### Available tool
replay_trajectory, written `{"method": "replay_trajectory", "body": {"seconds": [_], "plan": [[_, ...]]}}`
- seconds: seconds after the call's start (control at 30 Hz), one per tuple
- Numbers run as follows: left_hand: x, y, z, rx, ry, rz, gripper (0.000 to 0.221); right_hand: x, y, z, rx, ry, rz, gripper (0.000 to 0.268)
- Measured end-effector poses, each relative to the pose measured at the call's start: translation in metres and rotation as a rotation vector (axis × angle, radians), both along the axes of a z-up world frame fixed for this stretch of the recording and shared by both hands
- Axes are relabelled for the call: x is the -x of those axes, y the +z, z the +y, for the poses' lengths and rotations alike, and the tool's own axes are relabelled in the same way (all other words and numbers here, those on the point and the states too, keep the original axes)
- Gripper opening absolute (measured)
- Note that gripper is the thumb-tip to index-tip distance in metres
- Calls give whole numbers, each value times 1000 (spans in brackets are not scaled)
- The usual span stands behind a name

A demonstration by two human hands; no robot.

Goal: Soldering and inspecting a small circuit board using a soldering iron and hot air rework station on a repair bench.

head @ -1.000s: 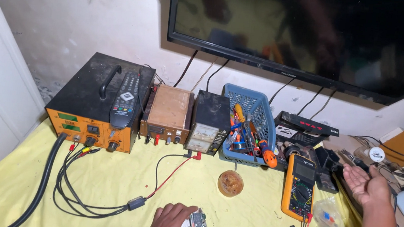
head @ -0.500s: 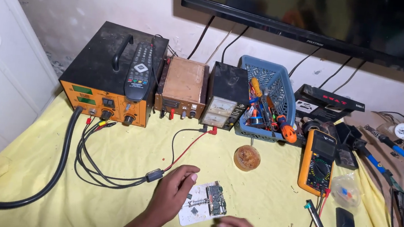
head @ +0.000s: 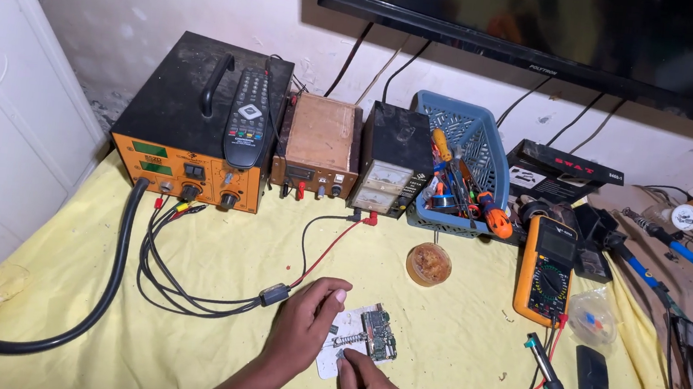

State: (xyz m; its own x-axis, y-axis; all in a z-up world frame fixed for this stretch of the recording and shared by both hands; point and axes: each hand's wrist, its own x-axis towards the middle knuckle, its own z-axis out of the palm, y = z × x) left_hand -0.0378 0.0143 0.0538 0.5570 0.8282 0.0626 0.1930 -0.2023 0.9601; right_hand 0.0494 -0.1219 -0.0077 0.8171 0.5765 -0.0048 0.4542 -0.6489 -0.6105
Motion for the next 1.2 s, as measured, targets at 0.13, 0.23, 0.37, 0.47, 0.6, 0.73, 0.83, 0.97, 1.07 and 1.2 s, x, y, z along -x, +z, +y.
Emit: {"method": "replay_trajectory", "body": {"seconds": [0.13,0.23,0.37,0.47,0.6,0.73,0.83,0.97,1.07,1.2], "plan": [[0,1,1,-24,2,-25,32,-3,13,0,20,6,146,14],[3,2,-3,-60,-4,-66,28,-4,23,-3,-206,16,303,11],[9,14,-10,-231,-83,-152,17,-18,31,-4,-685,-15,774,14],[5,11,-17,-182,-225,-279,16,-34,30,-4,-666,-85,979,20],[2,12,-23,-140,-292,-244,15,-34,22,2,-801,-43,1082,27],[3,15,-23,-72,-301,-219,12,-28,26,2,-878,-14,1068,31],[3,15,-25,-36,-275,-199,12,-25,39,1,-861,-33,999,26],[2,10,-25,66,-267,-175,23,-23,47,0,-875,-27,851,19],[4,18,-26,112,-280,-112,26,-25,56,-3,-794,67,678,13],[2,9,-23,112,-295,-189,20,-25,62,-2,-746,65,627,15]]}}
